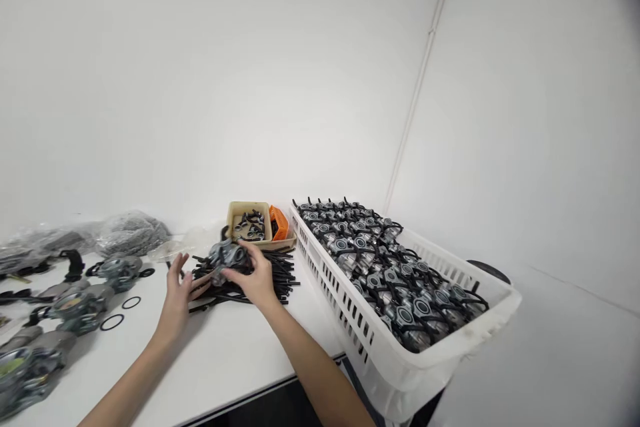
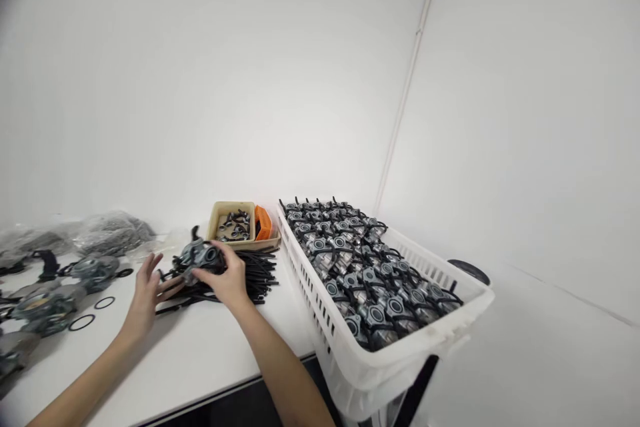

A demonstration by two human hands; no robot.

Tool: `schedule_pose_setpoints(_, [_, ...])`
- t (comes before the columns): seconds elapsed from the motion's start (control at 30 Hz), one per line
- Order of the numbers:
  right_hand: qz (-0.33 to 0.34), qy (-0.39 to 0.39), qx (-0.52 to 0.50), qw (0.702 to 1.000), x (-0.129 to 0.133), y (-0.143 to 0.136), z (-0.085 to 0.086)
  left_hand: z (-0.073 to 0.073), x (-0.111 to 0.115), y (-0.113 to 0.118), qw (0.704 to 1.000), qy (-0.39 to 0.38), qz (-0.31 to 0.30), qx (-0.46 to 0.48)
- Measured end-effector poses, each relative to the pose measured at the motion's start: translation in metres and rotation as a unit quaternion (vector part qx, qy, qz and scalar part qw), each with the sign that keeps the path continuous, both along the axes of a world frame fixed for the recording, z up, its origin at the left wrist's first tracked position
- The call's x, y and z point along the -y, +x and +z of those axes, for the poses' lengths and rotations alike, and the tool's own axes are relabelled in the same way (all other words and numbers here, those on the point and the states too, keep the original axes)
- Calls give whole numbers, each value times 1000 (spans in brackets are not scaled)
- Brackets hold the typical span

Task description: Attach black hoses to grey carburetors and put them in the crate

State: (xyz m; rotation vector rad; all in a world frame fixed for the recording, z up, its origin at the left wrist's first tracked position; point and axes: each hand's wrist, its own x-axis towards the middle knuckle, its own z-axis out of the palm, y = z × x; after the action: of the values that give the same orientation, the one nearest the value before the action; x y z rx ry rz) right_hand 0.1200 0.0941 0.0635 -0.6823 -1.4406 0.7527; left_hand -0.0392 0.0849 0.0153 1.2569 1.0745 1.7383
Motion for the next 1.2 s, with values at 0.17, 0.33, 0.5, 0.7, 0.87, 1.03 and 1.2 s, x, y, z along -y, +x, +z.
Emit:
schedule_pose_setpoints(0.17, [-124, 41, -142, 981, 63, 30, 47, -7, -1, -2, 968, 83, 84, -221])
schedule_pose_setpoints(0.33, [-306, 144, -154, 928, 161, 95, 84, -8, -5, -7, 950, 143, 120, -249])
schedule_pose_setpoints(0.5, [-491, 279, -68, 822, 233, 175, 111, -1, 2, -10, 954, 91, 154, -240])
schedule_pose_setpoints(0.7, [-554, 151, 217, 789, 231, 272, 130, -2, 2, -12, 943, 63, 183, -269])
schedule_pose_setpoints(0.87, [-452, -20, 444, 773, 154, 333, 132, -5, -1, -16, 927, 61, 209, -305])
schedule_pose_setpoints(1.03, [-375, -129, 540, 742, 74, 365, 116, -5, -1, -16, 913, 59, 227, -333])
schedule_pose_setpoints(1.2, [-327, -126, 550, 758, 29, 365, 102, -3, 3, -14, 911, 57, 229, -339])
